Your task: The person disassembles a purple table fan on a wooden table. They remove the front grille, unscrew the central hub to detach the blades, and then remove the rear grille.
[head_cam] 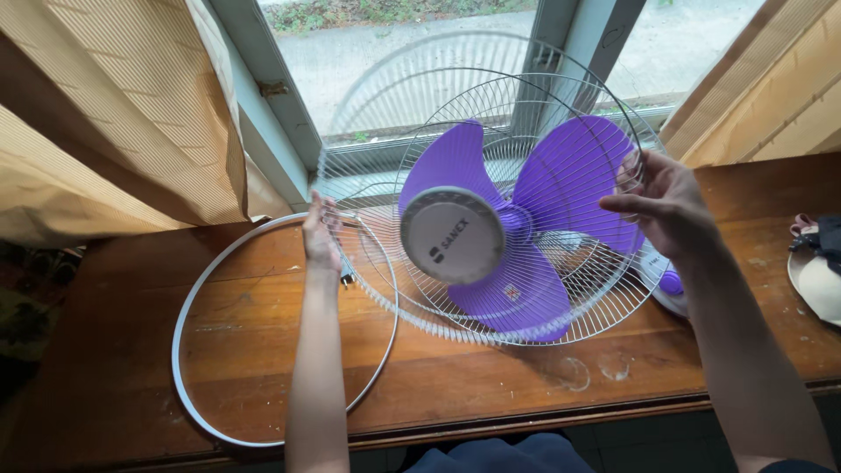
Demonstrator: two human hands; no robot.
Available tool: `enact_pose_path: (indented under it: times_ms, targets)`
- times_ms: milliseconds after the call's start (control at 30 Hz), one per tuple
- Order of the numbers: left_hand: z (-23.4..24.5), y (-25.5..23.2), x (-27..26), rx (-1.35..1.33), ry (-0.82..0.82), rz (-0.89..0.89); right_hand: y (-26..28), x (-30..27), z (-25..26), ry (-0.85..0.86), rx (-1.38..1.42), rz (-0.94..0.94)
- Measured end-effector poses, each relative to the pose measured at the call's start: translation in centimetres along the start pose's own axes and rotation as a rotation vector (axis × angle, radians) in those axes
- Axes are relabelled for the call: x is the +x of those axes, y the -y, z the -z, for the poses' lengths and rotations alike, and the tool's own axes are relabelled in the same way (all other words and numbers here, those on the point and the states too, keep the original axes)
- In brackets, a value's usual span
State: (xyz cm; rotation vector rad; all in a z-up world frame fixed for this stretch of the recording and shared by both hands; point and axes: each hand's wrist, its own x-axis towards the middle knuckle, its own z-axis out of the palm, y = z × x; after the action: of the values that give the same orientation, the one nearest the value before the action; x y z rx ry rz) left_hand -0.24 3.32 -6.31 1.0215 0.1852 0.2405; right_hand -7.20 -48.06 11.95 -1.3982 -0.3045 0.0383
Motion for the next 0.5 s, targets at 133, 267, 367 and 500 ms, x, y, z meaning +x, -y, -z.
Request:
enact_pose_path:
  times_ms: [133, 267, 367, 500]
  targets:
    - [0.9, -2.6, 1.2, -0.116, 0.06, -0.259, -0.6, 0.9, -1.9, 0.213, 0.072, 0.245]
    - [1.5, -7.3, 1.1, -0.104, 0.091, -0.339, -0.7, 0.7, -4.9, 0.216, -0.116, 0.353]
    - [3.0, -11.1, -1.1, -0.177, 0.027, -0.024, -0.6, 0.6, -7.2, 0.222, -0.272, 0.365]
    - [5.2, -14.3, -4.4, -0.152, 0.066, -0.03, -1.0, -0.9, -11.1, 0.396, -0.311, 0.548]
